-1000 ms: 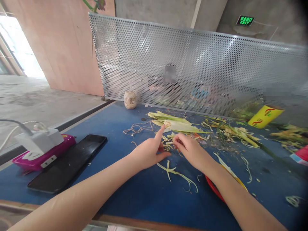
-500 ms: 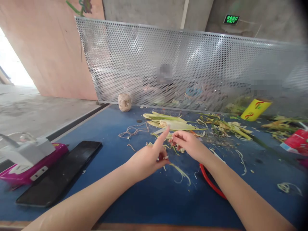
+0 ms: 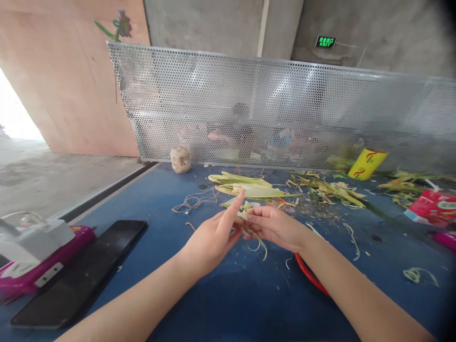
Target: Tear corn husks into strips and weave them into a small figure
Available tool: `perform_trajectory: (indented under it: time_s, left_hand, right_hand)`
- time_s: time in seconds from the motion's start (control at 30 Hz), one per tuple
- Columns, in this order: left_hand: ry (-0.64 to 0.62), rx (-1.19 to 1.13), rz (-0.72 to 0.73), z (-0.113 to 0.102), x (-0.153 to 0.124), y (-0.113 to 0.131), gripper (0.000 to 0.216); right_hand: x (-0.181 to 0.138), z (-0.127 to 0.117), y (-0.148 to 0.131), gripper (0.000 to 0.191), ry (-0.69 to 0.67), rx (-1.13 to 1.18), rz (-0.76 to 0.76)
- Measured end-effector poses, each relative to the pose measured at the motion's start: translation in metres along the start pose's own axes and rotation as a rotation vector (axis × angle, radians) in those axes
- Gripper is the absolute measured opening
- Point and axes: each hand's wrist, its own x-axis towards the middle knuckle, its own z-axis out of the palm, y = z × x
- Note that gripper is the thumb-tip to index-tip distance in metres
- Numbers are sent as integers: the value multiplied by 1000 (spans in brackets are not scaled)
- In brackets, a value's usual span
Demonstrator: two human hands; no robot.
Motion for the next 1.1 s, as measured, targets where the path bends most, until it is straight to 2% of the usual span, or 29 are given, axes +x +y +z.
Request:
perform_trajectory:
  time_s: [0.2,0.3,0.5,0.57,0.83,1.1]
  left_hand:
    - [223,-2,-163,-3,4,4,84]
    - [266,-44,-267,-3,6,5,84]
    - [201,-395,-374,4,6,5,80]
    - [184,-441,-391,6,6,5,79]
    - [120,-468,-406,7,5,5,65]
    - [71,-295,-316,1,5,5,57]
  right_hand:
    - [2,-1,-2,15,-8,112,-109]
    - [2,-1,-1,12,-3,119,-153]
    - [3,-2,1,7,-1,106,-178]
    - [3,-3,1,8,2,94,-179]
    - [1,3,-1,10,29,31,-196]
    - [-2,4,-3,15,216,-175,-220]
